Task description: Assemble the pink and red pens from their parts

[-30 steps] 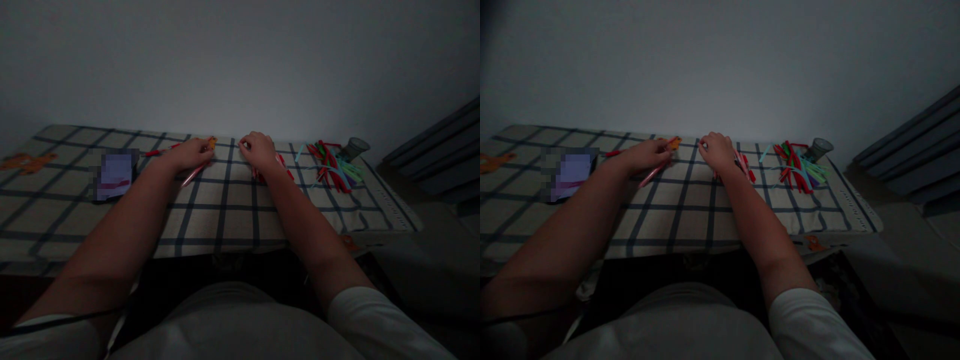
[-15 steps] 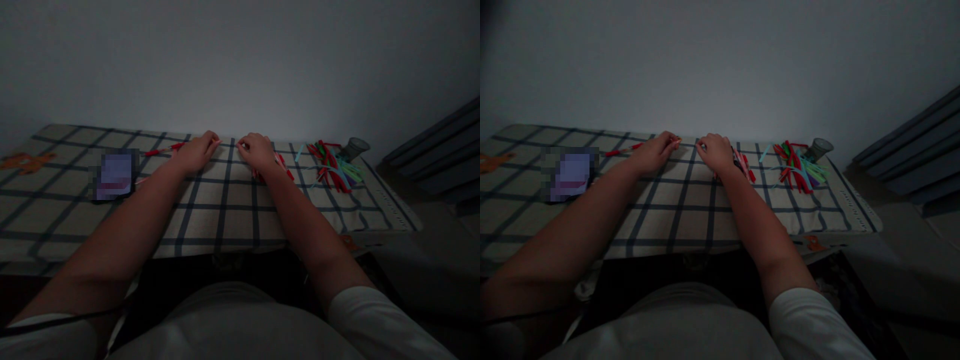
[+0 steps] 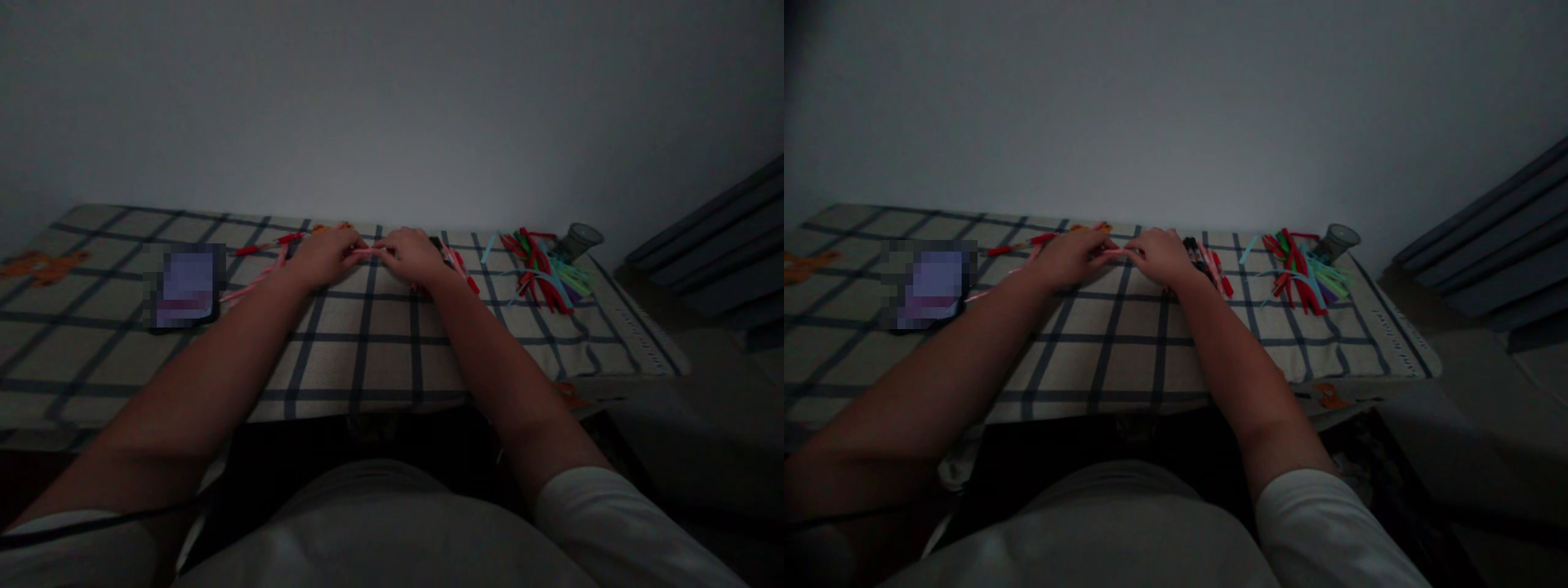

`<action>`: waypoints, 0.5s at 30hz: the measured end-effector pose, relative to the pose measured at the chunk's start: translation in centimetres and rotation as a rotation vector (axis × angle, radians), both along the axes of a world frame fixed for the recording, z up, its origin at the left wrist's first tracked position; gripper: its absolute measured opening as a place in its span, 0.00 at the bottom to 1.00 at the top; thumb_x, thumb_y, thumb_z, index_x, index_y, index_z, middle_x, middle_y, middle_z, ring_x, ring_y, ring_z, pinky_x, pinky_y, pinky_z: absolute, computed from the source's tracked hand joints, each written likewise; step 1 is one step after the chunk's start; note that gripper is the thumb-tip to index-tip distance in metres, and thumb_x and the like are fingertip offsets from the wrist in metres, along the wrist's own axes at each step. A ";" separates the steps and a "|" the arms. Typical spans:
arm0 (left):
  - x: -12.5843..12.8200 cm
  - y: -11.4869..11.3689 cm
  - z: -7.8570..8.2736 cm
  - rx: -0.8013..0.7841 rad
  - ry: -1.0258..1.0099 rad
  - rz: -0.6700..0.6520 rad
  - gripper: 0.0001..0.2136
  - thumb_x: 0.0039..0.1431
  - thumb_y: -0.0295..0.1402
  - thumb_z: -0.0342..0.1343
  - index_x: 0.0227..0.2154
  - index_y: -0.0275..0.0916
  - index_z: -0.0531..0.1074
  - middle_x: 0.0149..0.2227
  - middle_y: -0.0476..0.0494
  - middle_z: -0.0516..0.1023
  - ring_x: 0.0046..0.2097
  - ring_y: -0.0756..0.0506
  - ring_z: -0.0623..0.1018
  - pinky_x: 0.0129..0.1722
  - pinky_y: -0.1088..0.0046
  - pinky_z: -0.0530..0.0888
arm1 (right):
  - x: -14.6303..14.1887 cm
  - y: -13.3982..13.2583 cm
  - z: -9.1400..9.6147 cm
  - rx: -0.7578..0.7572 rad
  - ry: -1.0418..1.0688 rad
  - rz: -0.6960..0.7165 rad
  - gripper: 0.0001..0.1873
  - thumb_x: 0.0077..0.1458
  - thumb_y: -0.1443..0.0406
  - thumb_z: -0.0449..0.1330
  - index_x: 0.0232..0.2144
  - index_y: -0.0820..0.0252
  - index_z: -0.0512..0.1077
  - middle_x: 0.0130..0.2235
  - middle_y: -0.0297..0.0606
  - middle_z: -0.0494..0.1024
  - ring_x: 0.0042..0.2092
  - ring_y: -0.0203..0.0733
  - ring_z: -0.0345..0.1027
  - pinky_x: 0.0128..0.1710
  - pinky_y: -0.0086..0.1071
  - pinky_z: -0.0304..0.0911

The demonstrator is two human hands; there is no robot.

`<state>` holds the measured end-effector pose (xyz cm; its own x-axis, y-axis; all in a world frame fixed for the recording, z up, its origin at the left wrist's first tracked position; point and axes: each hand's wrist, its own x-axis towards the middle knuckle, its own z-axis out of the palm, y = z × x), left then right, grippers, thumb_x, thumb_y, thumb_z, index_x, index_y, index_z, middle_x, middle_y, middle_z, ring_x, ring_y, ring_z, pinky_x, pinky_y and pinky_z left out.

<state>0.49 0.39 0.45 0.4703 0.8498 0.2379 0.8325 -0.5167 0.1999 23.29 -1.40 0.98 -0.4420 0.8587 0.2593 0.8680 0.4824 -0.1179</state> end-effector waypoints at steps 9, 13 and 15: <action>-0.3 0.1 -0.2 0.020 -0.013 0.047 0.18 0.78 0.50 0.59 0.55 0.45 0.85 0.49 0.38 0.88 0.52 0.36 0.84 0.48 0.64 0.71 | 0.0 0.6 -0.3 -0.001 -0.046 0.041 0.22 0.83 0.57 0.53 0.58 0.52 0.87 0.58 0.46 0.87 0.60 0.53 0.74 0.60 0.42 0.60; -0.4 0.3 -0.3 0.052 0.001 0.045 0.18 0.78 0.50 0.58 0.54 0.45 0.86 0.50 0.38 0.88 0.52 0.36 0.84 0.47 0.65 0.70 | 0.0 0.5 -0.3 -0.006 -0.019 0.030 0.22 0.83 0.56 0.53 0.59 0.54 0.86 0.59 0.47 0.87 0.61 0.54 0.73 0.60 0.42 0.59; -0.4 0.3 -0.3 0.068 0.021 0.029 0.18 0.78 0.49 0.57 0.54 0.44 0.85 0.50 0.38 0.89 0.52 0.37 0.84 0.47 0.65 0.70 | 0.0 0.4 -0.2 -0.019 -0.006 0.043 0.24 0.83 0.54 0.53 0.59 0.57 0.86 0.59 0.48 0.87 0.61 0.55 0.74 0.60 0.42 0.59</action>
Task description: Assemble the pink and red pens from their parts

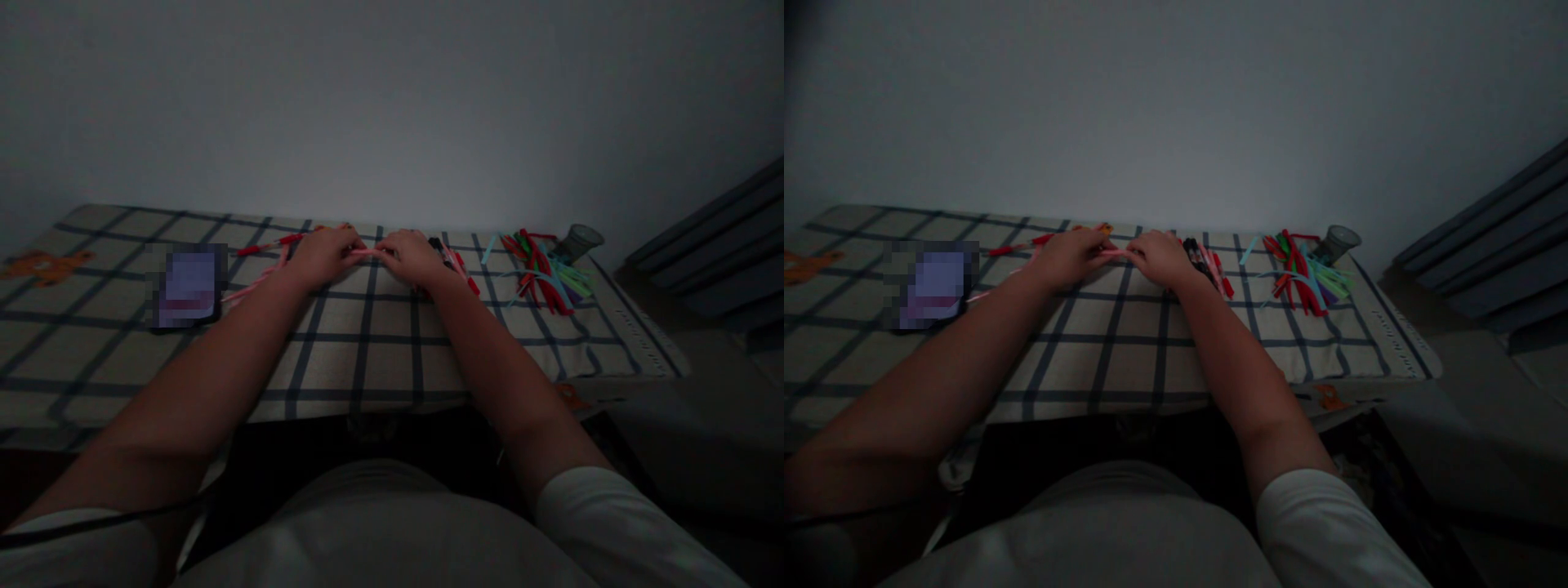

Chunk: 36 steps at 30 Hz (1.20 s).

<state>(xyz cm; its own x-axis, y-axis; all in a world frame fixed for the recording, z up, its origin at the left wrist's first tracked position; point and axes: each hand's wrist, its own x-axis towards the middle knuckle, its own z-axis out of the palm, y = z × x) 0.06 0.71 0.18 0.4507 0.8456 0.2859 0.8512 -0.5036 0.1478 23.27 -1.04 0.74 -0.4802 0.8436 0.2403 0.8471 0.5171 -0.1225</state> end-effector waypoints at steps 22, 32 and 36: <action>-1.1 1.3 -0.5 0.037 -0.050 -0.123 0.19 0.80 0.47 0.58 0.58 0.45 0.89 0.52 0.38 0.91 0.54 0.39 0.86 0.50 0.67 0.73 | -0.2 1.5 -1.2 0.015 0.010 0.095 0.24 0.83 0.61 0.51 0.56 0.60 0.87 0.54 0.49 0.87 0.55 0.52 0.73 0.59 0.43 0.62; -1.1 1.1 -0.1 0.002 -0.040 -0.128 0.20 0.80 0.49 0.56 0.58 0.45 0.89 0.50 0.37 0.90 0.51 0.38 0.85 0.48 0.65 0.72 | 0.1 1.9 -1.4 0.037 -0.023 0.094 0.25 0.84 0.59 0.49 0.57 0.62 0.85 0.56 0.51 0.86 0.57 0.54 0.73 0.59 0.44 0.61; -1.0 0.9 -0.1 0.025 -0.008 -0.085 0.20 0.80 0.49 0.56 0.57 0.46 0.88 0.50 0.39 0.90 0.51 0.38 0.85 0.47 0.66 0.71 | 0.2 1.6 -1.0 0.046 -0.044 0.077 0.26 0.84 0.58 0.47 0.57 0.60 0.85 0.56 0.52 0.86 0.58 0.57 0.73 0.59 0.46 0.62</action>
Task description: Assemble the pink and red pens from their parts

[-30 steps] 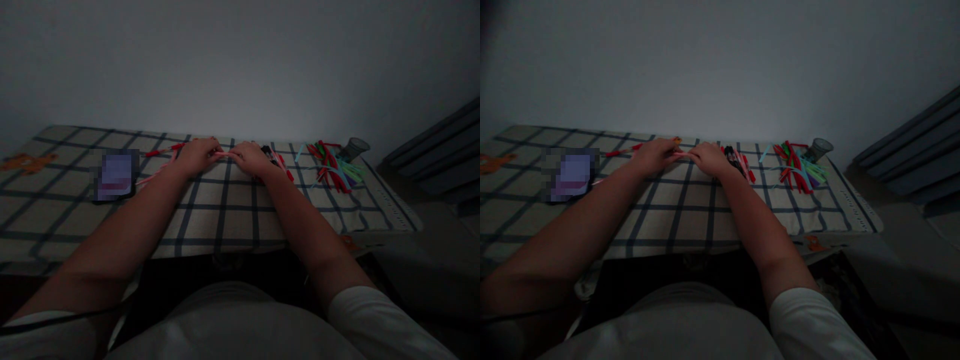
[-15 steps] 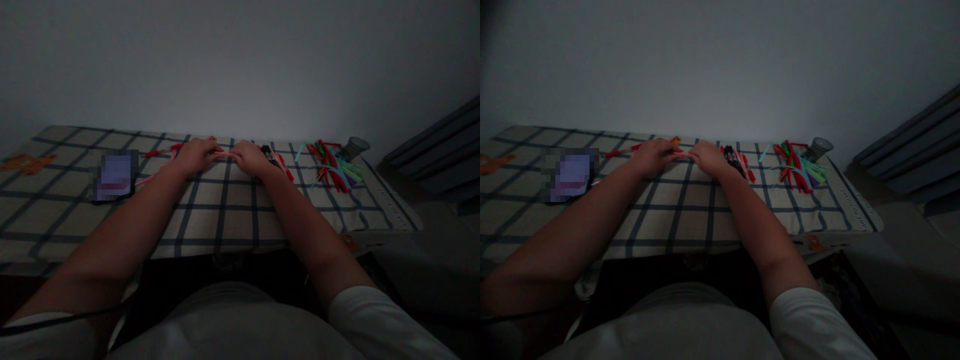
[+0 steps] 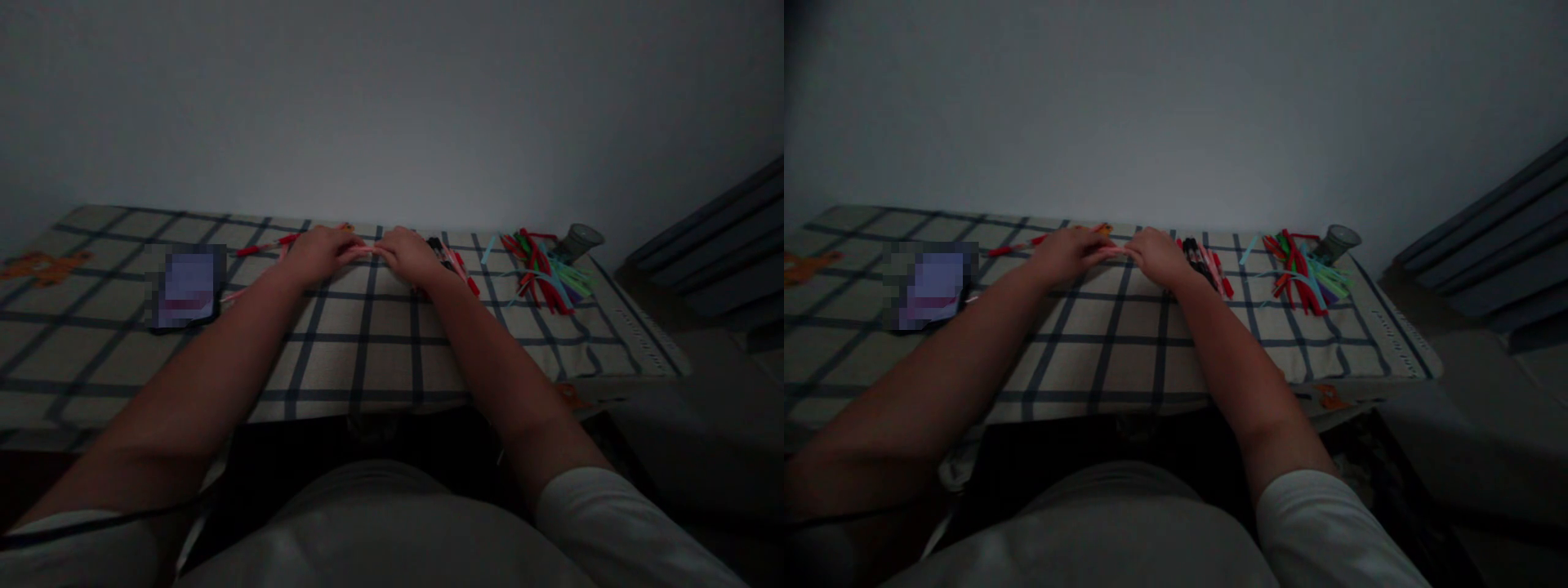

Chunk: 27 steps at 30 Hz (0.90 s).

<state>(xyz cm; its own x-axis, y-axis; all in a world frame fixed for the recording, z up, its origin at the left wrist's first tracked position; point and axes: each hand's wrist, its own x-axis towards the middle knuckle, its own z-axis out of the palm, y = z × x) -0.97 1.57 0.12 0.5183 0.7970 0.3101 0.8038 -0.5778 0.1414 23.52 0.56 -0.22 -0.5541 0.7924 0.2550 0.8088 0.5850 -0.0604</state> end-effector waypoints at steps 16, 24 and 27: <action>-0.2 0.3 -0.5 0.036 0.046 0.069 0.20 0.79 0.51 0.57 0.59 0.50 0.88 0.54 0.40 0.91 0.54 0.36 0.86 0.47 0.65 0.72 | -0.3 -0.7 0.2 -0.044 0.012 -0.038 0.24 0.84 0.58 0.51 0.58 0.61 0.86 0.57 0.52 0.86 0.57 0.55 0.74 0.57 0.43 0.62; -0.2 0.2 -0.3 0.017 0.048 0.034 0.21 0.80 0.52 0.56 0.58 0.50 0.89 0.49 0.38 0.91 0.51 0.36 0.86 0.48 0.64 0.72 | -0.1 -0.6 0.9 -0.014 -0.006 -0.051 0.22 0.83 0.58 0.54 0.57 0.61 0.86 0.56 0.50 0.86 0.55 0.53 0.74 0.55 0.41 0.62; 0.0 -0.3 -0.1 -0.011 0.065 0.037 0.22 0.80 0.53 0.55 0.59 0.48 0.89 0.49 0.38 0.91 0.51 0.36 0.85 0.48 0.64 0.72 | -0.1 -0.7 1.0 -0.014 -0.002 -0.063 0.21 0.83 0.58 0.55 0.58 0.60 0.86 0.56 0.49 0.87 0.55 0.52 0.74 0.55 0.41 0.62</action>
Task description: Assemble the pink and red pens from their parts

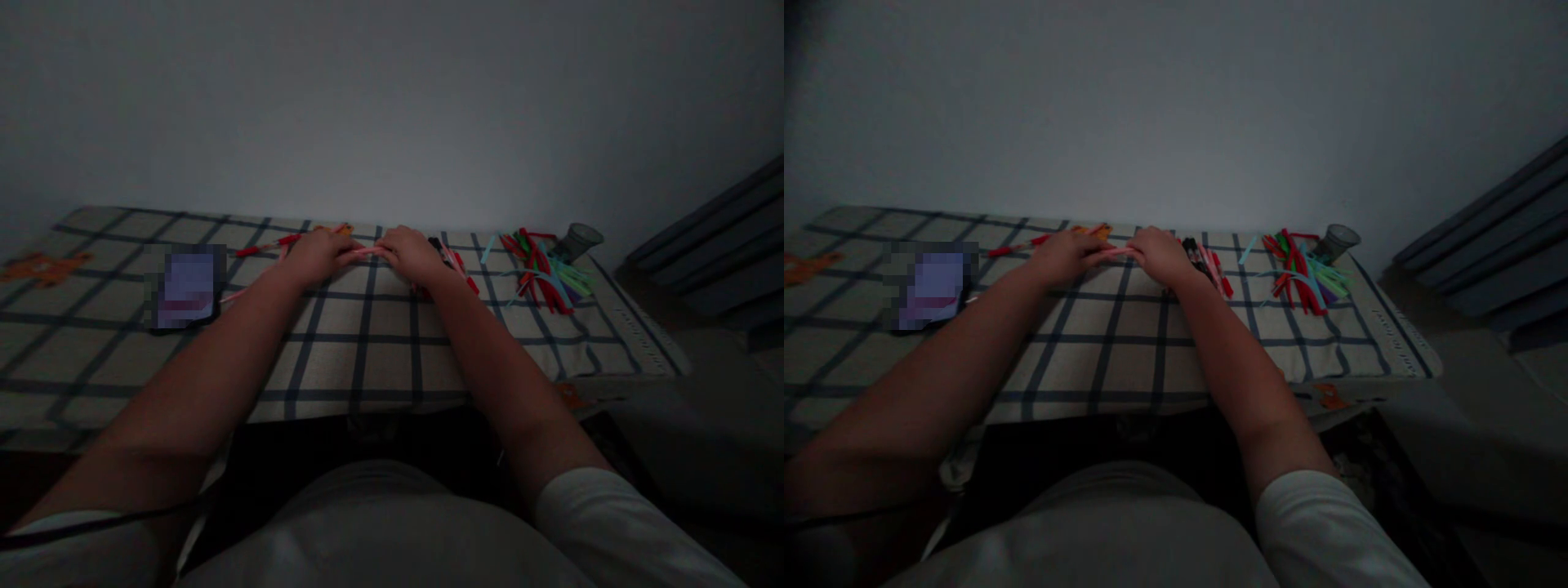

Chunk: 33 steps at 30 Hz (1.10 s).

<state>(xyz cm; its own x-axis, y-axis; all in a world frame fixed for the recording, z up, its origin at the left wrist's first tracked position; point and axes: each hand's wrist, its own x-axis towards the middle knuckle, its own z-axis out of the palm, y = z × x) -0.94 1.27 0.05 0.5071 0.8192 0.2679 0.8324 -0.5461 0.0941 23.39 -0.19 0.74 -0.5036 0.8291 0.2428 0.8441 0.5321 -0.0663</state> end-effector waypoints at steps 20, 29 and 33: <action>-0.3 0.5 -0.3 0.032 -0.019 -0.025 0.22 0.77 0.56 0.58 0.54 0.48 0.90 0.44 0.38 0.90 0.50 0.37 0.85 0.46 0.66 0.71 | 0.1 -0.2 -0.4 -0.008 -0.017 0.022 0.26 0.84 0.56 0.51 0.56 0.61 0.87 0.56 0.53 0.85 0.56 0.55 0.72 0.55 0.45 0.61; -0.2 0.4 -0.3 0.019 0.001 0.000 0.22 0.78 0.55 0.57 0.56 0.48 0.89 0.48 0.38 0.91 0.51 0.36 0.86 0.47 0.65 0.73 | 0.0 -0.2 0.2 -0.021 0.000 0.021 0.25 0.83 0.54 0.54 0.53 0.62 0.86 0.55 0.52 0.84 0.55 0.54 0.70 0.56 0.43 0.60; -0.3 0.6 -0.5 0.024 -0.022 -0.009 0.22 0.78 0.55 0.56 0.54 0.49 0.90 0.47 0.39 0.91 0.50 0.37 0.86 0.46 0.66 0.73 | 0.1 0.0 -0.1 -0.011 0.041 0.024 0.23 0.82 0.54 0.55 0.50 0.61 0.86 0.54 0.52 0.84 0.55 0.54 0.70 0.56 0.43 0.60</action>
<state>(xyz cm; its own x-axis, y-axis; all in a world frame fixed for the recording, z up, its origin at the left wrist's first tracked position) -1.24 1.85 -0.44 0.5082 0.8078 0.2987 0.8255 -0.5558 0.0986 23.47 -0.15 0.66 -0.5131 0.8197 0.2545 0.8276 0.5511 -0.1064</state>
